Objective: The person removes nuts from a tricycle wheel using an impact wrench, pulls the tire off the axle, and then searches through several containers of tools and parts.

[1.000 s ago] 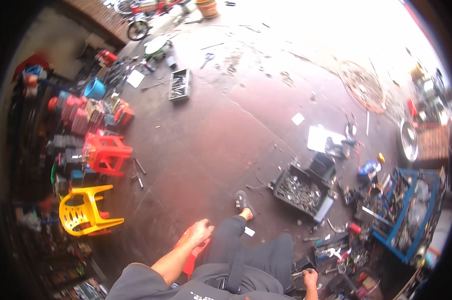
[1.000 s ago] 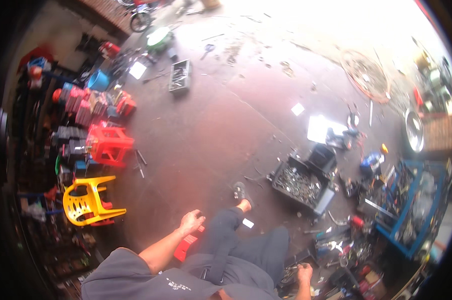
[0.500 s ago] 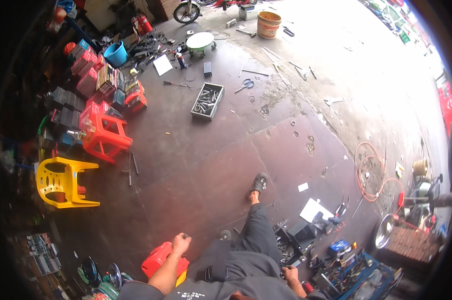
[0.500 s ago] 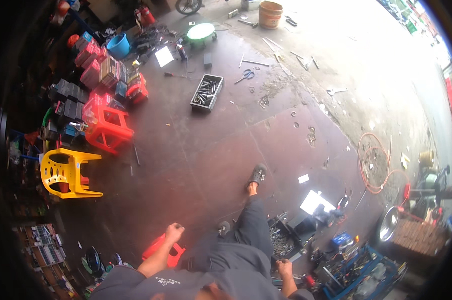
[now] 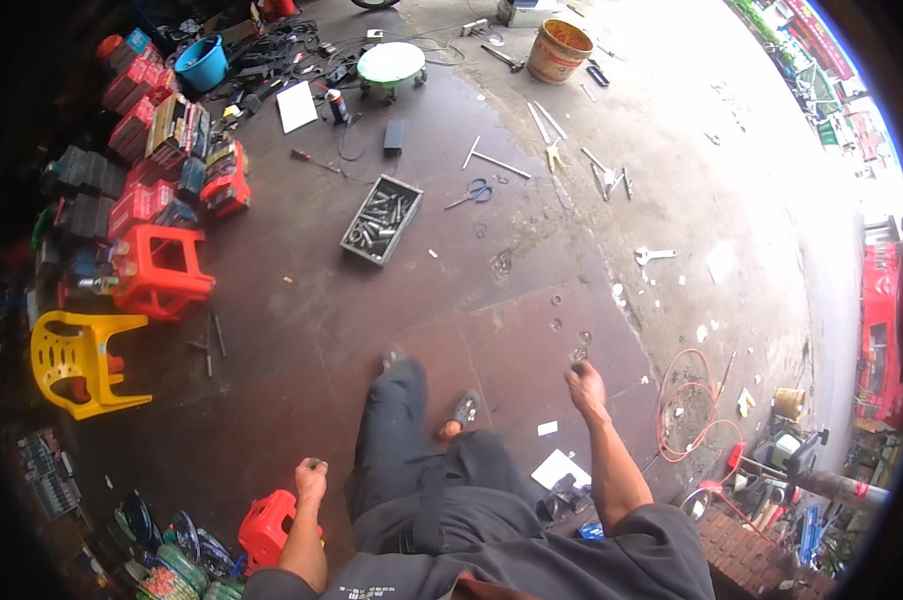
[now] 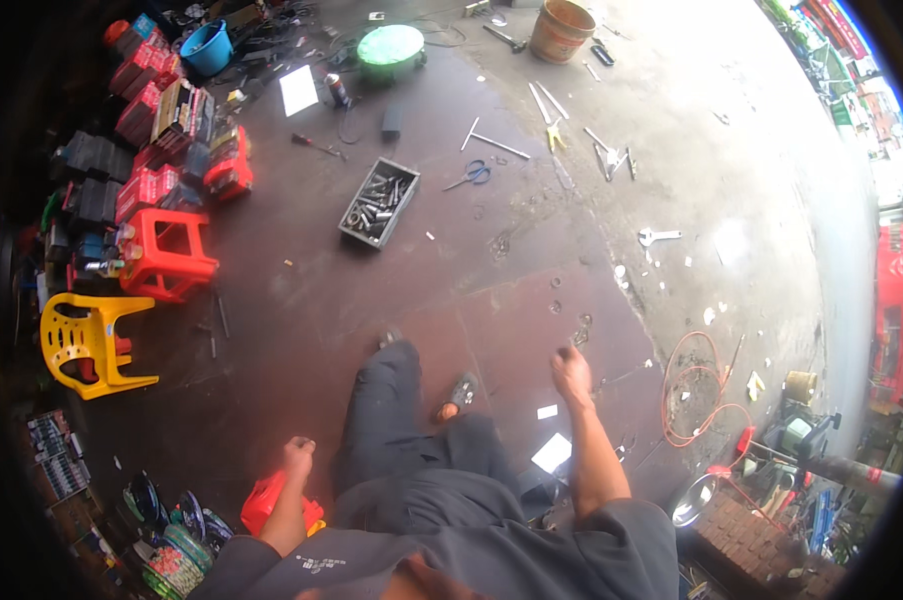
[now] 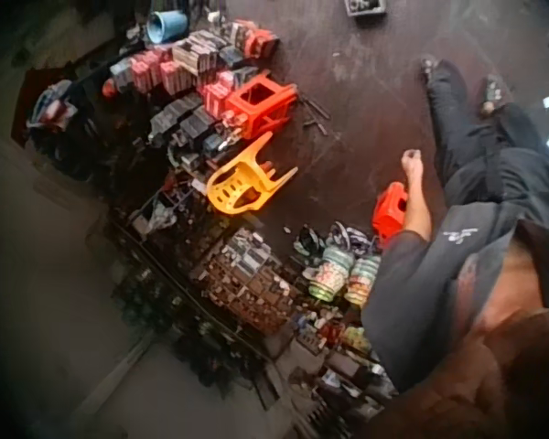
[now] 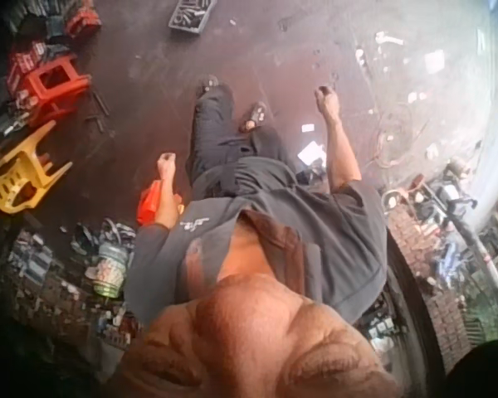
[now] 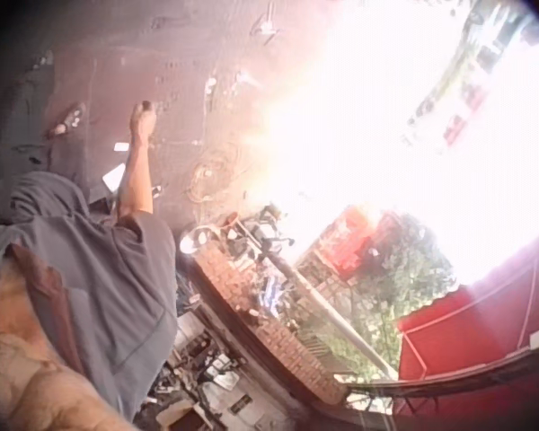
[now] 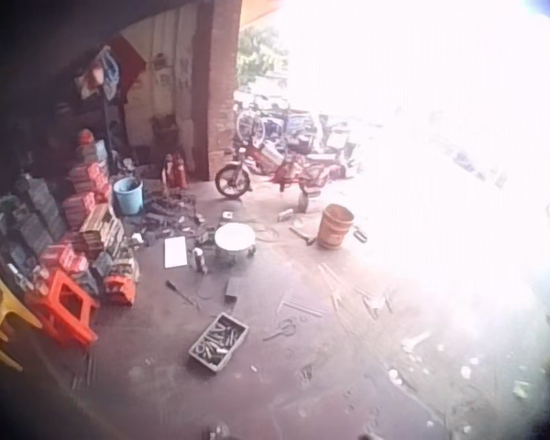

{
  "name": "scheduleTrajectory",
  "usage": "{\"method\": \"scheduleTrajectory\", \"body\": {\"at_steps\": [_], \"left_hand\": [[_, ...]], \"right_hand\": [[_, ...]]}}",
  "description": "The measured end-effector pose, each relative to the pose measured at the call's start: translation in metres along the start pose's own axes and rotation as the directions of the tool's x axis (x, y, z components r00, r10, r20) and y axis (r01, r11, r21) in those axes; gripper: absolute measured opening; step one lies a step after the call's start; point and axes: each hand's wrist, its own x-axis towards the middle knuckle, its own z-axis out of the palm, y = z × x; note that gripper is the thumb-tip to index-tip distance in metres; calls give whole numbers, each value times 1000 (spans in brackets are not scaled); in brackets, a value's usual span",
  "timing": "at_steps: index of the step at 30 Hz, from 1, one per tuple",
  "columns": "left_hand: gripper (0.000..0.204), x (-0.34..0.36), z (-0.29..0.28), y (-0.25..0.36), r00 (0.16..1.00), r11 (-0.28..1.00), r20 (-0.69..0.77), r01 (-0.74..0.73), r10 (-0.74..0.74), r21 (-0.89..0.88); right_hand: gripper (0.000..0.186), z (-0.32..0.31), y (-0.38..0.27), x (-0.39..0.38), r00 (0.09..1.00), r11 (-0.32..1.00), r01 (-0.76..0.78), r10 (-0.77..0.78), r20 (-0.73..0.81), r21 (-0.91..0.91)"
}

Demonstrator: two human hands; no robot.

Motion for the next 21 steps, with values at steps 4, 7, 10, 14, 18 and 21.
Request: {"method": "scheduleTrajectory", "body": {"at_steps": [4,7,10,14,18,21], "left_hand": [[15,83,14,103,999,994,-43,-25,20,-103],[21,168,20,136,998,997,-53,-32,29,-69],[21,229,35,217,999,994,7,-40,41,-104],[21,273,67,293,988,986,144,-27,51,-167],[16,326,132,322,964,883,260,167,-53,-439],[17,374,190,319,954,806,262,270,-148,-527]], "right_hand": [[41,30,-142,91,986,946,119,-147,73,302],[41,80,-217,133,954,962,176,-219,204,211],[41,144,-260,169,925,988,60,-109,365,145],[38,222,-320,215,840,982,166,-189,509,91],[31,268,-389,287,771,919,394,-346,534,27],[28,349,-393,378,720,852,515,-371,586,-94]]}}
